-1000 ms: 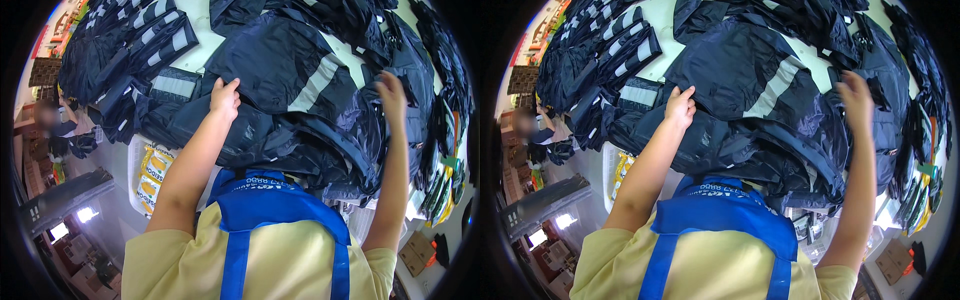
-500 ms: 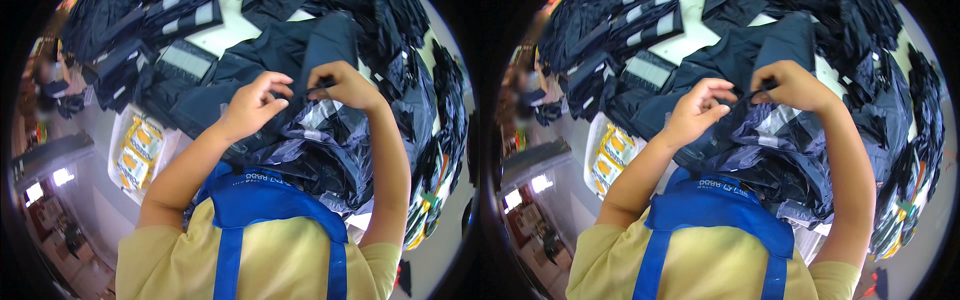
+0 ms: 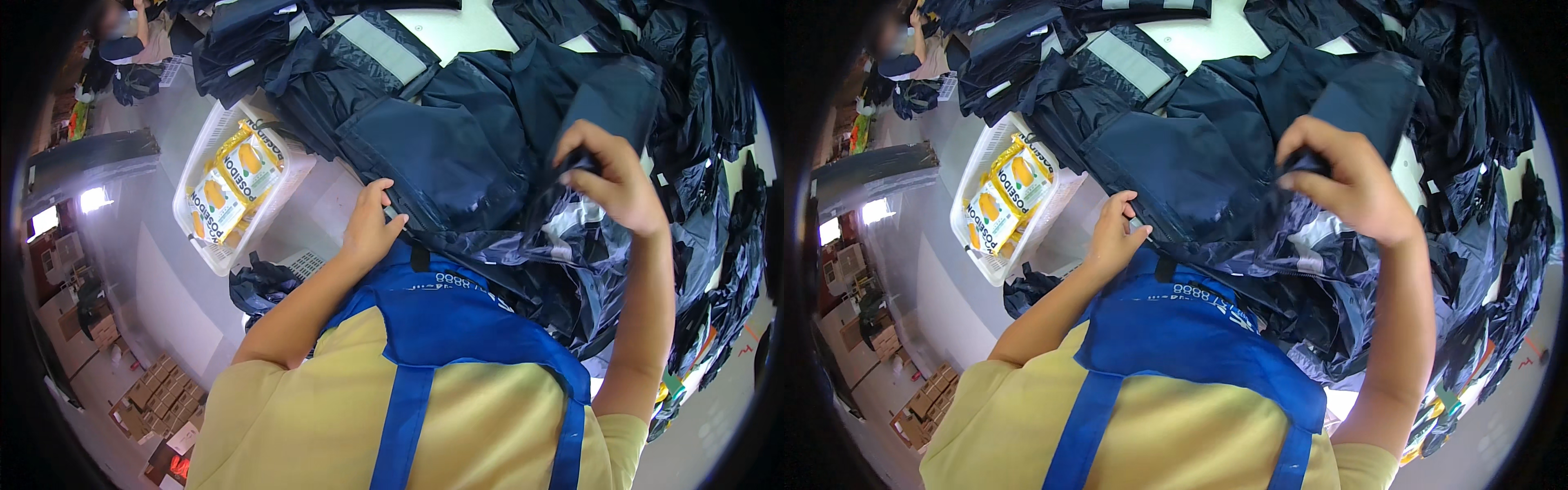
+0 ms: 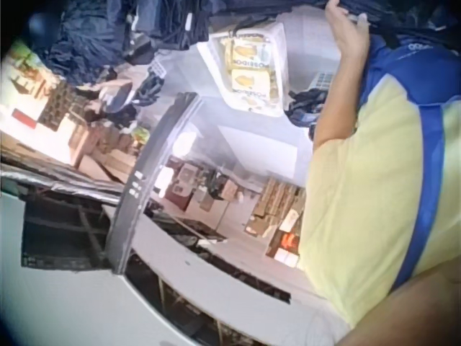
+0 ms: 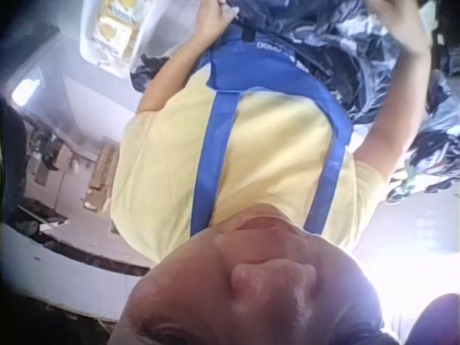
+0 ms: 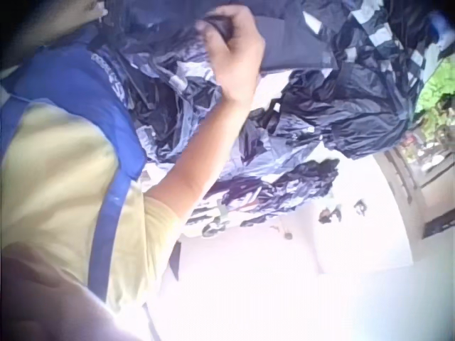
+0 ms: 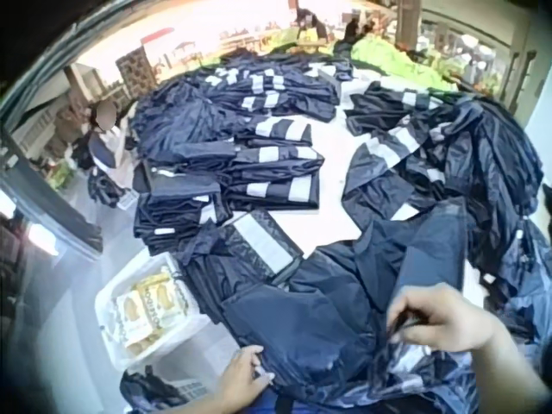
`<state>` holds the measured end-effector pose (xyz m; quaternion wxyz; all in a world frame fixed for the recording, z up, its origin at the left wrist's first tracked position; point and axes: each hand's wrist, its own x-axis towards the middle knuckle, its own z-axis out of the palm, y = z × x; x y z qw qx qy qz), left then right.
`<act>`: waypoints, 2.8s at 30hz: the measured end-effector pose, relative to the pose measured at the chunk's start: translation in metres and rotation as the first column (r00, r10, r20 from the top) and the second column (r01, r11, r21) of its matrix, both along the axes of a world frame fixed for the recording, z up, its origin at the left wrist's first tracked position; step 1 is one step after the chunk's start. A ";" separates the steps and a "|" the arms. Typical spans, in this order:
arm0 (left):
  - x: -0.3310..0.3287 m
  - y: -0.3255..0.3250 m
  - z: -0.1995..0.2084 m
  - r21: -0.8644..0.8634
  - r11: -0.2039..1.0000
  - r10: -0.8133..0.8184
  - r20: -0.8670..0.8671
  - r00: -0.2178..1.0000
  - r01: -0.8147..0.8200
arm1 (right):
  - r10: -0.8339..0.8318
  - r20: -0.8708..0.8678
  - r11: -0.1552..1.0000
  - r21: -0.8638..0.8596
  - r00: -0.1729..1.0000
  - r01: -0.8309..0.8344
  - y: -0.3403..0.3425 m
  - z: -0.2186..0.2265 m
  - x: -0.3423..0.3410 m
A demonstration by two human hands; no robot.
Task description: The person folds several dark-colored garments on a white table. They smooth the fabric, fold the sleeves and body, and stack the folded items. The person handles the garments one at a time, turning them over as needed to complete the folds.
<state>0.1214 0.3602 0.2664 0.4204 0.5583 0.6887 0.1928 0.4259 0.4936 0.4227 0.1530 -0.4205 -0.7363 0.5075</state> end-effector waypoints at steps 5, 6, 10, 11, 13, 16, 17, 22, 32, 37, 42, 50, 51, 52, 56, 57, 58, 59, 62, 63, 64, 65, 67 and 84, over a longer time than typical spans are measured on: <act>-0.002 0.006 -0.022 0.234 0.972 0.003 -0.111 0.994 0.023 | -0.009 -0.119 0.998 -0.065 0.993 0.001 -0.011 -0.033 -0.035; -0.003 0.005 -0.021 0.263 0.959 -0.057 -0.176 0.983 0.103 | 0.018 -0.096 0.999 -0.034 0.995 -0.021 -0.015 -0.044 -0.044; 0.005 0.008 -0.012 0.258 0.963 0.001 -0.276 0.961 0.073 | 0.194 0.091 0.980 -0.060 0.977 -0.189 -0.045 -0.086 -0.084; 0.006 0.009 -0.012 0.272 0.961 0.033 -0.305 0.952 0.054 | 0.240 0.154 0.971 -0.039 0.958 -0.237 -0.056 -0.104 -0.092; 0.002 0.012 -0.024 0.234 0.971 0.023 -0.277 0.961 0.044 | 0.131 0.330 0.963 0.180 0.935 -0.199 -0.075 -0.131 -0.104; 0.001 0.024 -0.037 0.348 0.930 -0.027 -0.243 0.970 0.113 | -0.009 0.330 0.997 0.077 0.944 -0.017 -0.080 -0.147 -0.108; 0.004 0.023 -0.037 0.388 0.914 -0.037 -0.206 0.978 0.117 | -0.055 0.310 0.998 0.038 0.949 0.046 -0.080 -0.151 -0.107; 0.028 0.016 -0.045 0.036 0.967 0.243 0.179 0.953 -0.254 | -0.168 0.312 0.985 0.093 0.935 0.146 -0.082 -0.160 -0.107; 0.018 0.019 -0.052 -0.023 0.999 0.039 0.346 0.937 -0.033 | -0.225 0.337 0.971 0.157 0.914 0.181 -0.094 -0.152 -0.110; 0.022 0.031 -0.002 0.332 0.929 -0.228 0.164 0.960 0.164 | -0.261 0.244 0.965 0.103 0.934 0.242 -0.093 -0.142 -0.107; 0.005 0.069 0.054 0.662 0.744 -0.144 0.031 0.989 0.088 | -0.273 0.062 0.962 -0.006 0.960 0.274 -0.092 -0.103 -0.090; 0.032 0.088 0.110 0.744 0.599 -0.457 0.015 0.890 0.295 | -0.234 -0.175 0.925 -0.344 0.956 0.163 -0.072 -0.038 -0.030; 0.039 0.088 0.113 0.751 0.576 -0.503 0.016 0.864 0.322 | -0.210 -0.133 0.946 -0.280 0.969 0.166 -0.071 -0.034 -0.024; 0.046 0.087 0.116 0.779 0.526 -0.543 -0.003 0.840 0.342 | -0.220 -0.204 0.967 -0.176 0.954 0.185 -0.072 -0.026 -0.024; 0.066 0.075 0.125 0.732 0.501 -0.662 -0.019 0.749 0.462 | -0.308 -0.181 0.948 -0.138 0.934 0.286 -0.071 -0.008 -0.016; 0.068 0.073 0.126 0.729 0.511 -0.654 -0.014 0.756 0.455 | -0.335 -0.137 0.941 -0.107 0.932 0.322 -0.070 -0.003 -0.016; 0.071 0.071 0.126 0.726 0.521 -0.645 -0.009 0.764 0.448 | -0.332 -0.146 0.943 -0.058 0.932 0.327 -0.070 -0.003 -0.014; 0.072 0.070 0.126 0.724 0.532 -0.635 -0.004 0.773 0.440 | -0.326 -0.137 0.945 -0.057 0.935 0.321 -0.071 -0.002 -0.013; 0.074 0.071 0.130 0.724 0.536 -0.637 0.011 0.771 0.434 | -0.322 -0.126 0.947 -0.038 0.938 0.320 -0.075 0.004 -0.019; 0.074 0.072 0.131 0.723 0.539 -0.637 0.013 0.771 0.433 | -0.293 -0.144 0.956 -0.048 0.945 0.289 -0.074 0.006 -0.017; 0.074 0.071 0.131 0.721 0.541 -0.635 0.012 0.772 0.433 | -0.264 -0.162 0.965 -0.058 0.951 0.258 -0.072 0.006 -0.015; 0.074 0.071 0.130 0.719 0.543 -0.633 0.012 0.774 0.433 | -0.234 -0.181 0.972 -0.067 0.955 0.225 -0.070 0.007 -0.012; 0.075 0.070 0.131 0.728 0.546 -0.623 0.023 0.782 0.414 | -0.244 -0.166 0.963 -0.161 0.955 0.218 -0.069 0.012 -0.007; 0.080 0.066 0.132 0.677 0.667 -0.570 0.194 0.798 0.311 | -0.414 -0.183 0.897 -0.250 0.892 0.365 -0.083 0.012 -0.024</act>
